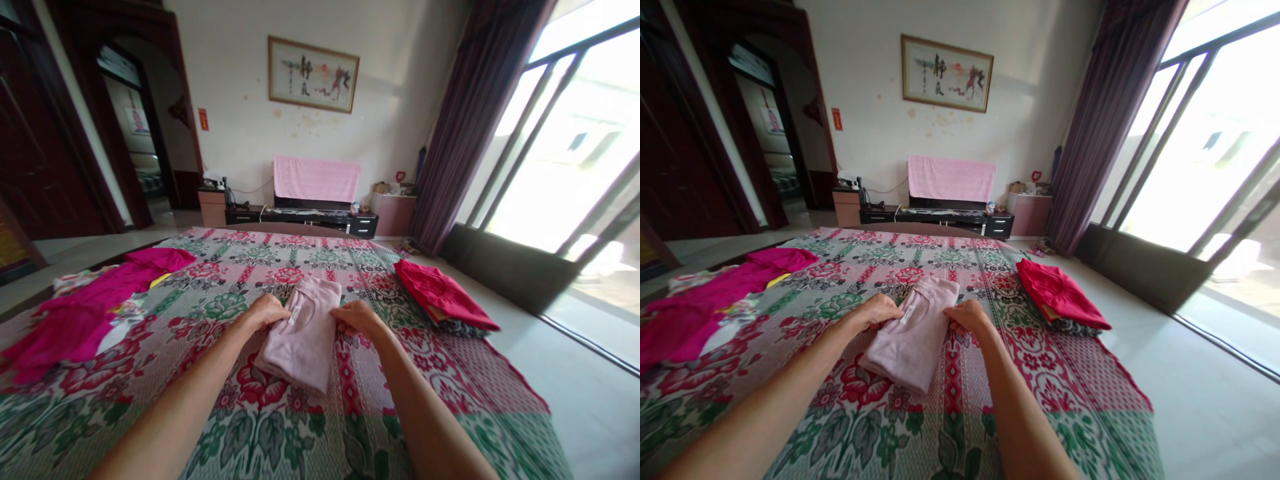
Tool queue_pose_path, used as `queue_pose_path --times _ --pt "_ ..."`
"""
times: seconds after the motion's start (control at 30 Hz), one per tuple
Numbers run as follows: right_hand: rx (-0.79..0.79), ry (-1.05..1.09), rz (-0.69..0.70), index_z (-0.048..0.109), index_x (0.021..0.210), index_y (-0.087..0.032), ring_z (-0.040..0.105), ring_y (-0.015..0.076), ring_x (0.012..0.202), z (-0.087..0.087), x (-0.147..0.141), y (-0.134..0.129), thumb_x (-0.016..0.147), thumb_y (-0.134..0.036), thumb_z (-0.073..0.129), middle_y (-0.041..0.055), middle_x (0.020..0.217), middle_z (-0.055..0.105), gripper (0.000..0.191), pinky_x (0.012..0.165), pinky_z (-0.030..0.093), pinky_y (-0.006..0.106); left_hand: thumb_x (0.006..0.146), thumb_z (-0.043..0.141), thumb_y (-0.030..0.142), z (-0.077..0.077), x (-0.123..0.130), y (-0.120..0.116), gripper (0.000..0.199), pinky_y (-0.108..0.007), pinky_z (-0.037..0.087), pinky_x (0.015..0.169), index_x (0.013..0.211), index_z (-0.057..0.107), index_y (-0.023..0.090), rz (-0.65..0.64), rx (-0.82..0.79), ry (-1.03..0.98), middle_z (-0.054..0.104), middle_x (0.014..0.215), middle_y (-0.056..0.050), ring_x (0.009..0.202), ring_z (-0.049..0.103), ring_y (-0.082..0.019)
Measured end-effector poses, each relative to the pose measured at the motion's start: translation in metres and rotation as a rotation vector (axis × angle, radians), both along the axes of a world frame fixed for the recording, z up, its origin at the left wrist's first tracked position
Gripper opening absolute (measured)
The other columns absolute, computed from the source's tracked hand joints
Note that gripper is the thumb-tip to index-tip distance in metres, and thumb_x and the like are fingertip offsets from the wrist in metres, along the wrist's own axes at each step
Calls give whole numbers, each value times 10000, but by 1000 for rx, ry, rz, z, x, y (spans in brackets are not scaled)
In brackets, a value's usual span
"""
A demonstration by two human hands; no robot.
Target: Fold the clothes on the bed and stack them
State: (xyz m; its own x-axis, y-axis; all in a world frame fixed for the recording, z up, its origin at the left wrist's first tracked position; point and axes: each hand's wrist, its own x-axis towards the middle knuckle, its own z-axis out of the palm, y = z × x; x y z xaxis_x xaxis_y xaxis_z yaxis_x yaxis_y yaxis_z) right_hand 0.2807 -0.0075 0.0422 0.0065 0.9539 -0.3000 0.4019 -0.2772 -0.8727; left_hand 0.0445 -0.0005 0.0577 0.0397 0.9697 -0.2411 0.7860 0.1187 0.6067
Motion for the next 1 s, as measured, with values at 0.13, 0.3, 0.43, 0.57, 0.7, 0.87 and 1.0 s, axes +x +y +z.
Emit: queue_pose_path --times 0.13,0.3,0.43,0.57,0.7,0.87,1.0 --pt "-4 -18 -42 571 531 -146 484 71 383 -2 -1 3 772 -255 631 2 453 569 271 364 382 155 645 631 342 -6 -2 0 219 -232 238 418 545 564 159 19 6 -70 418 403 50 398 372 -84" --pt "136 -18 -152 604 631 -149 528 77 436 -13 5 16 771 -269 615 -10 502 597 185 412 426 147 611 660 592 -1 -14 -7 447 -218 240 405 589 595 151 -58 -78 -114 474 440 32 407 396 -85" --pt "149 -103 -182 628 633 -143 507 72 419 -19 9 34 777 -332 606 6 518 614 239 404 410 152 570 623 743 11 -30 -18 590 -212 296 412 604 610 155 -224 -220 16 547 479 -4 431 467 -104" --pt "115 -260 -186 611 553 -149 446 81 365 -16 8 49 766 -396 613 11 426 545 327 363 337 179 560 634 745 12 -45 -27 590 -216 374 458 641 630 160 -326 -293 -42 607 557 -18 488 526 -118" --pt "186 -350 -137 583 512 -159 460 91 389 -15 3 55 761 -333 588 -9 412 497 304 401 316 189 572 678 660 3 -52 -34 499 -219 367 465 652 631 169 -382 -342 -138 582 532 11 484 509 -116" --pt "404 -408 -193 595 524 -173 526 118 523 -22 0 55 760 -319 547 -11 466 509 282 469 339 188 560 726 536 -3 -50 -39 413 -217 344 489 723 650 165 -336 -319 -315 570 560 40 501 477 -102" --pt "453 -156 -232 583 595 -169 472 102 493 -19 9 52 763 -377 491 -43 462 447 282 464 359 183 587 737 479 3 -36 -42 397 -218 346 520 771 670 133 -342 -261 -483 616 645 12 546 495 -99"
